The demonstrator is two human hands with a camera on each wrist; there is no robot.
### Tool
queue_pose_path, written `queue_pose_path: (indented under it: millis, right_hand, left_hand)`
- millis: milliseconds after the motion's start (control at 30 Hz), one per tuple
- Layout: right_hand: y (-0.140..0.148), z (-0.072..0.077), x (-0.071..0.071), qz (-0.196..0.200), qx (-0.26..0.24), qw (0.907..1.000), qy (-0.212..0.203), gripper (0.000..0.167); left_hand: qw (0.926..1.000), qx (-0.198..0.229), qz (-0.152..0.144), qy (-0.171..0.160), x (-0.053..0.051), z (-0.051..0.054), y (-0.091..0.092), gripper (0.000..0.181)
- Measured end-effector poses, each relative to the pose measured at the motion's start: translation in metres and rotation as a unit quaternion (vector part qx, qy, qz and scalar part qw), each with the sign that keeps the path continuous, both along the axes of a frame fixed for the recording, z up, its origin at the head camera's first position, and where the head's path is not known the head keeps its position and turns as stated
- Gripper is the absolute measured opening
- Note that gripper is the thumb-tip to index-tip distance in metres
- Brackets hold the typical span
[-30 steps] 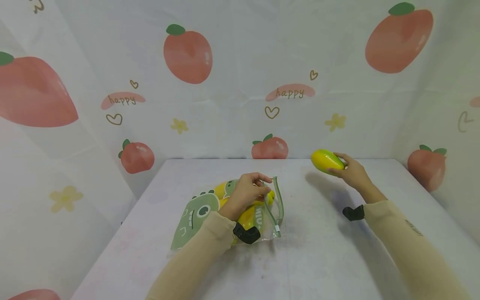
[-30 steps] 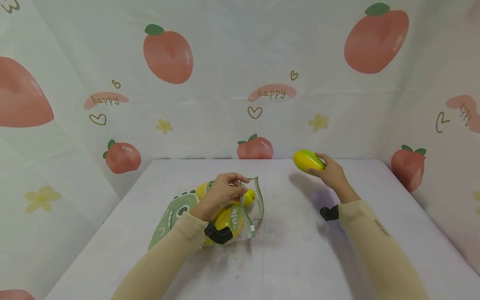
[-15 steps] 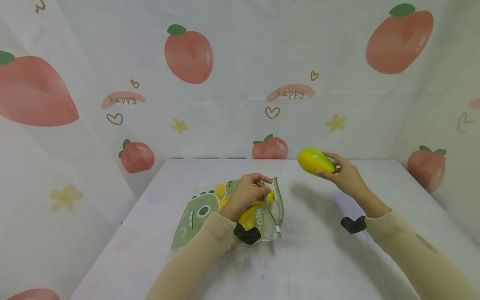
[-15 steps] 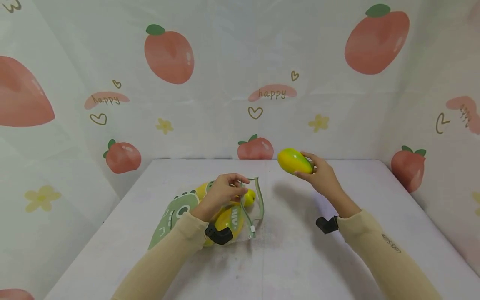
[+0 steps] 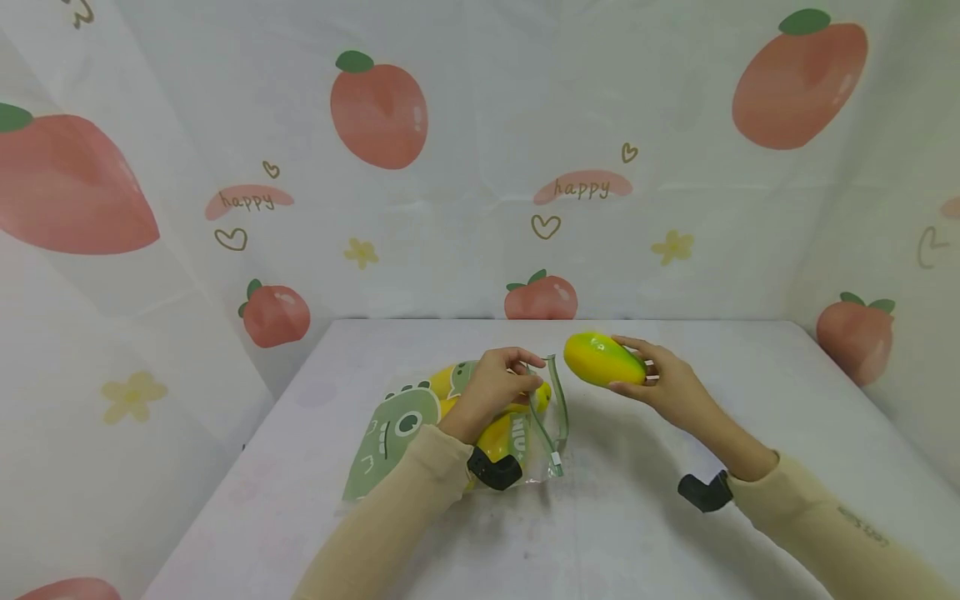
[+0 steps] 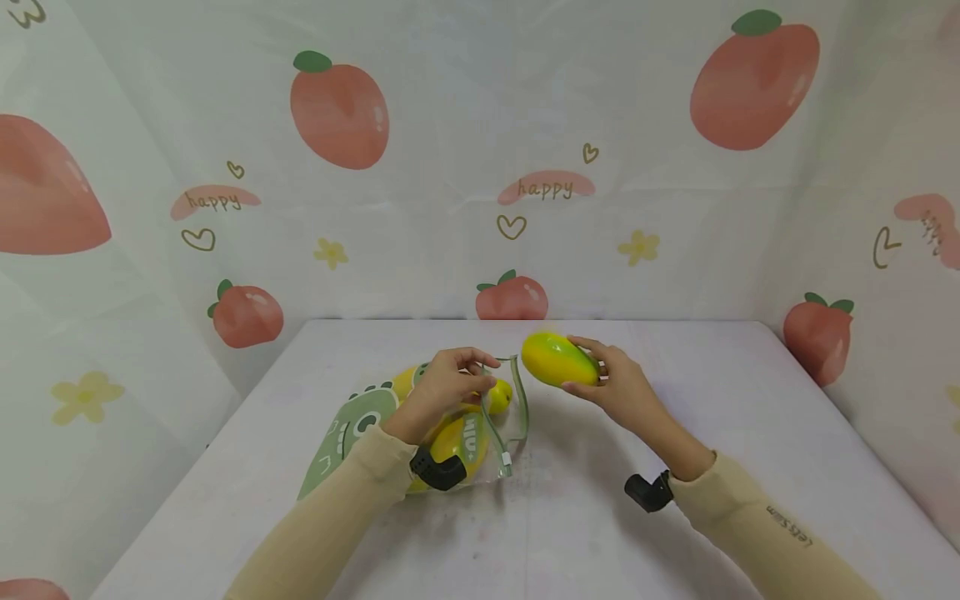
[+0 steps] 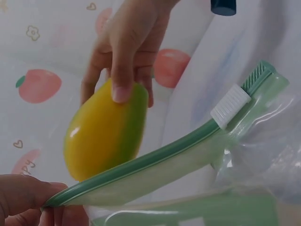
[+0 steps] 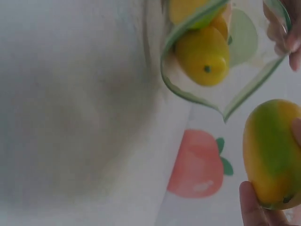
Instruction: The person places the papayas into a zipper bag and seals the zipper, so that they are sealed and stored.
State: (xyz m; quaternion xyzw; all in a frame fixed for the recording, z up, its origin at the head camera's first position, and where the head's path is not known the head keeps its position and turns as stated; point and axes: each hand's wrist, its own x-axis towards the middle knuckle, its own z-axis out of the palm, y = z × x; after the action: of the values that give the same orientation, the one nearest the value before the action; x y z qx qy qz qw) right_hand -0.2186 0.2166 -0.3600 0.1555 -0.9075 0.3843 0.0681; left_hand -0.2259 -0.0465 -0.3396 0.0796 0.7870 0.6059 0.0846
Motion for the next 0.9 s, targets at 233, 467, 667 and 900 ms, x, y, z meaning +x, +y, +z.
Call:
queue_pose_path:
  millis: [233, 467, 667, 900]
  right_hand:
    - [-0.014, -0.024, 0.014, 0.045, 0.012, 0.9989, -0.004, 0.064]
    - [-0.023, -0.041, 0.02, 0.084, 0.01, 0.9964, -0.007, 0.06]
    - [-0.027, -0.044, 0.02, 0.094, 0.002, 0.9955, -0.012, 0.06]
    - [-0.036, -0.043, 0.019, 0.126, 0.035, 0.9914, -0.005, 0.059]
  left_hand:
    - [0.9999, -0.014, 0.004, 0.001, 0.001, 0.001, 0.001, 0.018]
    - [0.9998, -0.021, 0.005, 0.006, 0.0, 0.001, 0.002, 0.018]
    - [0.9998, -0.021, 0.0, 0.006, -0.001, -0.001, 0.003, 0.018]
    - [0.9997, -0.022, -0.005, 0.007, -0.001, -0.001, 0.003, 0.019]
